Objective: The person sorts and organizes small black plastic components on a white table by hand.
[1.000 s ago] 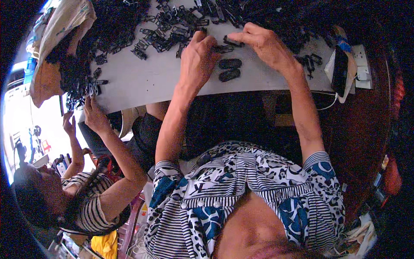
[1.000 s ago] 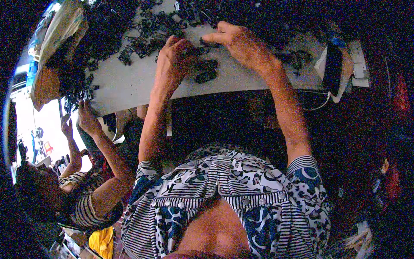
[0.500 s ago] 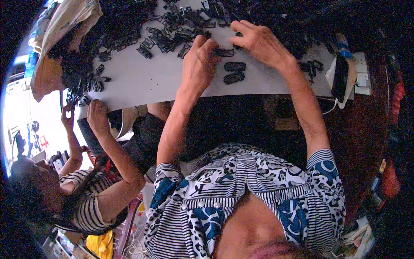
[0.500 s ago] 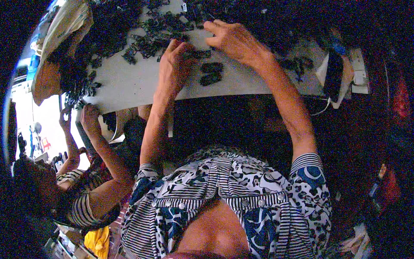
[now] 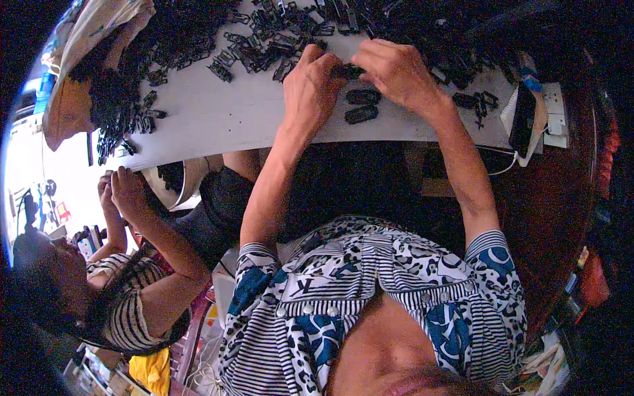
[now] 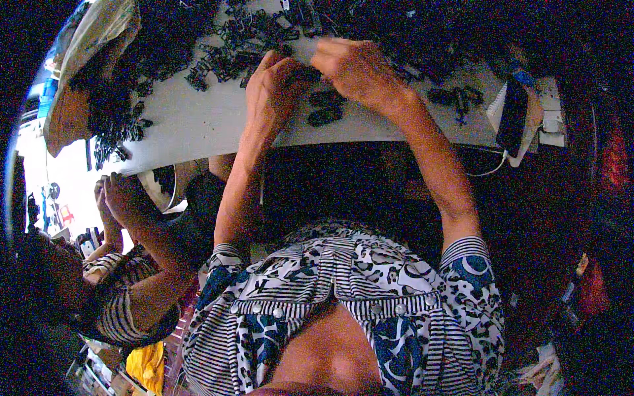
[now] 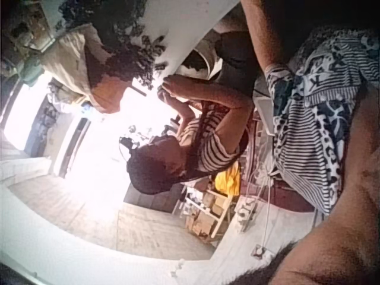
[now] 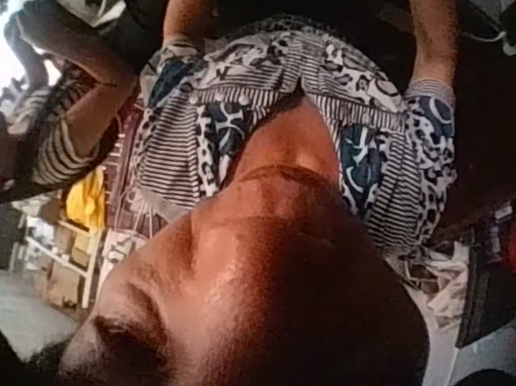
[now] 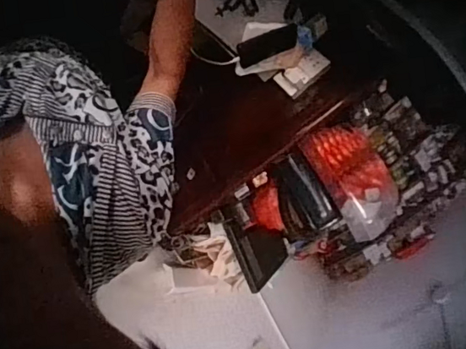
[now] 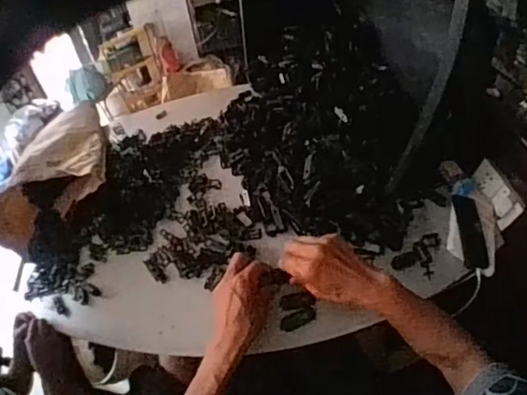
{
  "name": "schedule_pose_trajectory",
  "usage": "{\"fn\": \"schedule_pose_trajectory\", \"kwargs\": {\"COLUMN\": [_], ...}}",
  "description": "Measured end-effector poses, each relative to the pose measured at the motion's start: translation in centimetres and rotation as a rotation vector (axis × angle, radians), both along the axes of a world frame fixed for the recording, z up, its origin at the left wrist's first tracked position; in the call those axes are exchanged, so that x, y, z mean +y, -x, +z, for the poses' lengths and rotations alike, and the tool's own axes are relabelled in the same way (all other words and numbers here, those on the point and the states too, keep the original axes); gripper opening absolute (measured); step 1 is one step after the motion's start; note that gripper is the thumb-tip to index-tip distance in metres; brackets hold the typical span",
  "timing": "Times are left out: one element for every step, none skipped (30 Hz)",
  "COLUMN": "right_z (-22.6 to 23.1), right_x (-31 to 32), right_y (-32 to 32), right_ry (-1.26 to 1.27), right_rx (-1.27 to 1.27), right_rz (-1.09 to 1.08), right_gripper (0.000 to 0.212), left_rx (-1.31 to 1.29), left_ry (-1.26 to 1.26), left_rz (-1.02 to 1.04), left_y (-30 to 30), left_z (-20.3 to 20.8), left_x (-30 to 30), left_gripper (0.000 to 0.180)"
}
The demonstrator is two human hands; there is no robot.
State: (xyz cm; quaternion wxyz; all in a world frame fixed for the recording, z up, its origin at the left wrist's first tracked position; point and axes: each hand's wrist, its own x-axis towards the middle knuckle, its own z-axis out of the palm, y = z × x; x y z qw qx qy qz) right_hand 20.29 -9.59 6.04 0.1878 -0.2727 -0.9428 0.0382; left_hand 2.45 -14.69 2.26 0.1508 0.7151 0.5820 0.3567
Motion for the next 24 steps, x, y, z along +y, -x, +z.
{"fn": "schedule_pose_trajectory", "kwargs": {"right_z": [-0.2,-0.3,-0.4,-0.4,-0.5,-0.9,-1.6,-1.9,-1.8,-1.6,-1.5,-1.4,-1.4,-1.3,-1.1,-0.6,-0.3,0.0,0.1,0.1,0.1,0.0,-0.2,-0.8], "right_x": [0.0,0.0,0.0,-0.1,-0.1,-0.1,0.0,0.1,0.0,-0.1,-0.2,-0.2,-0.2,-0.2,-0.4,-0.6,-0.6,-0.3,0.1,0.5,1.1,1.8,2.6,3.5], "right_y": [0.1,0.2,0.1,0.1,0.0,0.2,0.4,0.5,0.5,0.5,0.5,0.4,0.3,0.2,0.1,-0.2,-0.4,-0.6,-0.6,-0.6,0.0,0.6,1.3,2.5], "right_ry": [-0.017,-0.034,-0.033,-0.017,0.0,0.001,-0.016,-0.034,-0.036,0.031,0.099,0.096,0.089,0.081,0.08,0.123,0.165,0.165,0.185,0.205,0.203,0.088,-0.027,-0.027], "right_rx": [-0.031,-0.063,-0.064,-0.036,-0.007,-0.004,-0.002,0.001,0.002,0.024,0.046,0.047,0.053,0.059,0.061,0.0,-0.061,-0.06,-0.115,-0.171,-0.167,-0.069,0.028,0.033], "right_rz": [-0.007,-0.014,-0.016,-0.022,-0.029,-0.027,0.003,0.032,0.033,0.026,0.018,0.019,0.014,0.01,0.013,-0.005,-0.024,-0.021,-0.02,-0.019,-0.011,-0.04,-0.069,-0.064], "right_gripper": [0.026,0.024,0.024,0.021,0.019,0.019,0.019,0.018,0.018,0.018,0.019,0.019,0.018,0.018,0.018,0.017,0.017,0.017,0.018,0.019,0.019,0.02,0.022,0.022], "left_rx": [-0.002,-0.016,-0.031,-0.032,-0.038,-0.04,-0.038,-0.047,-0.058,-0.058,-0.075,-0.092,-0.092,-0.117,-0.141,-0.14,-0.093,-0.045,0.046,0.048,0.144,0.233,0.288,0.293], "left_ry": [0.001,0.01,0.018,0.019,0.021,0.023,0.023,0.024,0.024,0.022,0.017,0.013,0.01,-0.022,-0.052,-0.054,-0.063,-0.071,-0.076,-0.077,-0.158,-0.241,-0.275,-0.275], "left_rz": [-0.001,0.004,0.008,0.006,0.011,0.02,0.021,0.031,0.04,0.041,0.03,0.017,0.017,0.029,0.044,0.047,0.137,0.228,0.276,0.278,0.292,0.295,0.254,0.258], "left_y": [-0.1,-0.2,-0.3,-0.4,-0.6,-0.6,-0.6,-0.6,-0.6,-0.5,-0.4,-0.4,-0.1,0.3,0.7,1.1,1.5,1.7,1.6,1.4,1.2,0.7,0.2,0.4], "left_z": [0.1,0.3,0.5,0.5,0.5,0.5,0.6,0.6,0.5,0.4,0.3,0.2,0.1,0.1,0.0,0.1,0.3,0.5,0.7,0.8,1.0,1.0,0.6,0.0], "left_x": [0.0,-0.1,-0.2,-0.2,-0.2,-0.2,-0.4,-0.5,-0.6,-0.6,-0.7,-0.7,-0.8,-1.0,-1.1,-1.2,-1.2,-1.3,-1.1,-0.9,-0.8,-0.3,0.3,0.8], "left_gripper": [0.022,0.021,0.021,0.021,0.021,0.021,0.021,0.021,0.021,0.021,0.021,0.02,0.02,0.02,0.02,0.02,0.02,0.02,0.022,0.022,0.023,0.024,0.02,0.02]}}
